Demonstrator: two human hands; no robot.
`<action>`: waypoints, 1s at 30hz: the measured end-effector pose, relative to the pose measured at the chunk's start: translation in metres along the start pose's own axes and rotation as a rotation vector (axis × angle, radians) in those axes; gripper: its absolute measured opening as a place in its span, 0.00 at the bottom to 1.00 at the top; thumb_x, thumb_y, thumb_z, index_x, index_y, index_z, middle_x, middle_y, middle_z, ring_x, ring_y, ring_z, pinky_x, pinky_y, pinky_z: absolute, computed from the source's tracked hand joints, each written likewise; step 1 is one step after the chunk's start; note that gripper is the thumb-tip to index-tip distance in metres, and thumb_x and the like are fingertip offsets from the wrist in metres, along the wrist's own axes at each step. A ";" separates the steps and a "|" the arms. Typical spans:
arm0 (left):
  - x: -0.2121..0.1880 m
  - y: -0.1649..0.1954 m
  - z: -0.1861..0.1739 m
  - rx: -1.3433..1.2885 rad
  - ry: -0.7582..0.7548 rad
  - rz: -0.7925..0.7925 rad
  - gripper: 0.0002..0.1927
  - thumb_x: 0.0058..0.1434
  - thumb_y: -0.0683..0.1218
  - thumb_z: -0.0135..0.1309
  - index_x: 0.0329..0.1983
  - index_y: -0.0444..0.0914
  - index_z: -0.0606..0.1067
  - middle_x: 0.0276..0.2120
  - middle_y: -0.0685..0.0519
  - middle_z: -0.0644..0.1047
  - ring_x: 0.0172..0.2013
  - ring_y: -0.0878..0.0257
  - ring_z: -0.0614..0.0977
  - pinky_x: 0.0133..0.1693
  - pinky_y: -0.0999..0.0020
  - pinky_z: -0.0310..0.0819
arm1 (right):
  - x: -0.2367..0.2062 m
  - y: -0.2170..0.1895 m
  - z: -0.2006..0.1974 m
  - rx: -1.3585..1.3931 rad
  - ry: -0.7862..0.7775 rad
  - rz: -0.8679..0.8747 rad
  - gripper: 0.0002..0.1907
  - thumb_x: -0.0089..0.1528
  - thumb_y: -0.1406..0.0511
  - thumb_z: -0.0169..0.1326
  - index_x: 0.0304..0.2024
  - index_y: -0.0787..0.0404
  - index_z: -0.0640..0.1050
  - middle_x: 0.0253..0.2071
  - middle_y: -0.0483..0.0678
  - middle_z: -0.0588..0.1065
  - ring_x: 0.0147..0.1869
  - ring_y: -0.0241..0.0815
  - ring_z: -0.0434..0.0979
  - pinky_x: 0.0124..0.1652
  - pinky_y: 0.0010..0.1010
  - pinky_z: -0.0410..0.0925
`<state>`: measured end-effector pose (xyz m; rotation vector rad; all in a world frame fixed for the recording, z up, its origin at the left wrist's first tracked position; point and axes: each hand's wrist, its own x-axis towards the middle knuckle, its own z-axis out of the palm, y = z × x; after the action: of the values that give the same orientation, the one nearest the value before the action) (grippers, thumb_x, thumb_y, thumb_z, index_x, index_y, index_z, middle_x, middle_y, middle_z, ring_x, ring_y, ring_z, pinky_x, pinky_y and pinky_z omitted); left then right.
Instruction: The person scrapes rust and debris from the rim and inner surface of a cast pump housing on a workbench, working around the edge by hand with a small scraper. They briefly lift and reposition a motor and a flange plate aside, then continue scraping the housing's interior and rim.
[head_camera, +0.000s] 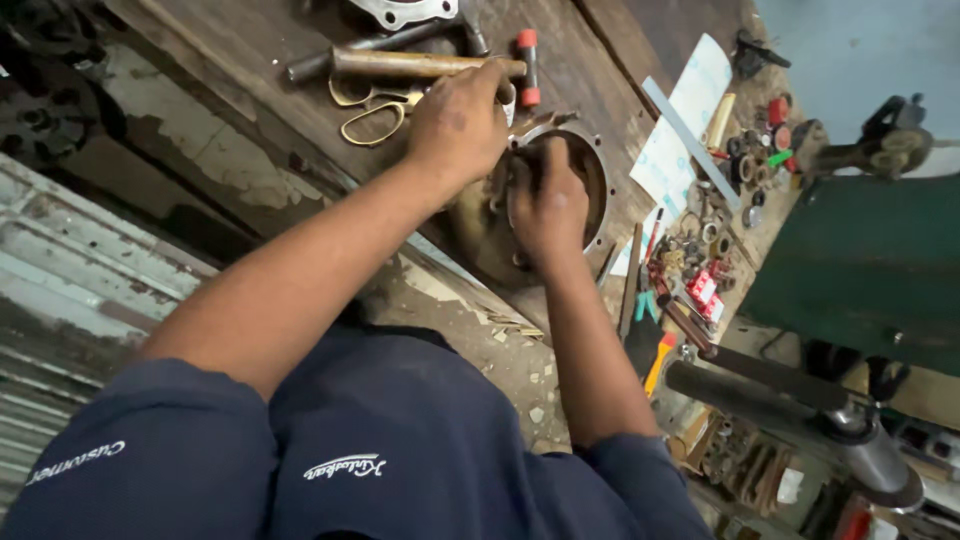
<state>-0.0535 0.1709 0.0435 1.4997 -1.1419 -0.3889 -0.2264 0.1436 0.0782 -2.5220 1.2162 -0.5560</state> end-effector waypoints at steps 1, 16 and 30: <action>0.001 0.000 0.000 -0.009 -0.006 -0.003 0.19 0.57 0.37 0.52 0.53 0.40 0.75 0.38 0.47 0.82 0.42 0.45 0.83 0.44 0.49 0.75 | 0.000 0.005 -0.007 0.117 0.008 -0.019 0.09 0.70 0.66 0.57 0.49 0.61 0.71 0.38 0.58 0.81 0.40 0.58 0.85 0.39 0.46 0.74; 0.004 0.007 -0.007 -0.080 -0.151 -0.108 0.26 0.56 0.36 0.49 0.58 0.42 0.74 0.44 0.49 0.82 0.47 0.48 0.82 0.49 0.52 0.74 | 0.012 -0.018 -0.005 -0.088 0.087 0.108 0.07 0.65 0.68 0.56 0.43 0.64 0.72 0.33 0.63 0.77 0.38 0.68 0.77 0.37 0.55 0.66; 0.006 0.010 -0.011 -0.054 -0.195 -0.121 0.22 0.57 0.36 0.48 0.55 0.39 0.75 0.43 0.45 0.81 0.46 0.45 0.82 0.48 0.49 0.73 | -0.002 -0.018 0.001 -0.062 0.190 0.014 0.07 0.63 0.70 0.55 0.44 0.62 0.73 0.36 0.63 0.77 0.42 0.66 0.79 0.40 0.52 0.70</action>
<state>-0.0464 0.1736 0.0578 1.5116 -1.1855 -0.6562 -0.2147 0.1559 0.0845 -2.5570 1.3344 -0.7817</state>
